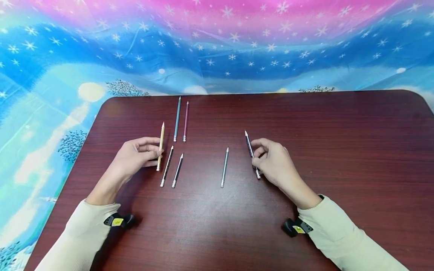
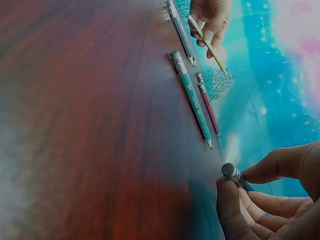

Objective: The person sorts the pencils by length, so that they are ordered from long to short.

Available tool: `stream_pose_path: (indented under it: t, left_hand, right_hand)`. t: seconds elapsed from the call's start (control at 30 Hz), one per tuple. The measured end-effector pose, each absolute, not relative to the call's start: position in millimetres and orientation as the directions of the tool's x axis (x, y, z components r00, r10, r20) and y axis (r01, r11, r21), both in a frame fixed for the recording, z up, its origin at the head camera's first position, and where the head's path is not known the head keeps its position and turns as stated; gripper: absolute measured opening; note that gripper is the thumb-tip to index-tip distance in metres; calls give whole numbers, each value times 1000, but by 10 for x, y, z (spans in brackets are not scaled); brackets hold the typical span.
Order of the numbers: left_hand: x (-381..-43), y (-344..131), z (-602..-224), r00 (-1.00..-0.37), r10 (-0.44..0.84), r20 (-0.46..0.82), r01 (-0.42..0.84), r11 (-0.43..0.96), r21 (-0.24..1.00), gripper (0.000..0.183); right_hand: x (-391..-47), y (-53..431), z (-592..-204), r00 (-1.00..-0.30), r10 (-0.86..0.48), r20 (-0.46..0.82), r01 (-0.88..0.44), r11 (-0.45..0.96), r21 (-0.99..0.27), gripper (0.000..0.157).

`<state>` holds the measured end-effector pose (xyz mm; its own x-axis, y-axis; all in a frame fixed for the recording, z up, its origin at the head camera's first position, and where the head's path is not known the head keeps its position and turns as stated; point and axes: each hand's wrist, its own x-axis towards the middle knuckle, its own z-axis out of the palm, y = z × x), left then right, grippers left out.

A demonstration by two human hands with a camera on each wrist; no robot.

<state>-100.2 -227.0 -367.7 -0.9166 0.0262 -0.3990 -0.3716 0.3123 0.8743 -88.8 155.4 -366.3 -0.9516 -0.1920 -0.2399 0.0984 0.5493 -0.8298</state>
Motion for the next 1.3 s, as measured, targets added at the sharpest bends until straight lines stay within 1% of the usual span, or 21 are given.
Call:
stream_pose_path:
  t: [0.27, 0.47, 0.7, 1.03, 1.3]
  left_hand:
    - [-1126, -2119, -3667, -928, 57, -368, -344, 252, 905, 46]
    - [-1254, -1974, -3650, -931, 54, -361, -341, 227, 912, 45]
    - [-1424, -1769, -3625, -932, 36, -360, -341, 238, 909, 44]
    - [-1656, -1509, -3632, -941, 28, -339, -321, 258, 911, 40]
    - [-1743, -1389, -3639, -934, 1, -356, -343, 270, 900, 38]
  right_hand:
    - [-1016, 1465, -3637, -939, -230, -258, 146, 413, -899, 48]
    - [-1145, 1406, -3611, -925, -236, -297, 213, 324, -922, 51]
    - [-1250, 1344, -3588, -916, -236, -323, 254, 281, -926, 53]
    - [-1255, 1339, -3582, -916, -241, -320, 260, 251, -932, 52]
    - [-1339, 1293, -3599, -913, -242, -327, 272, 236, -933, 54]
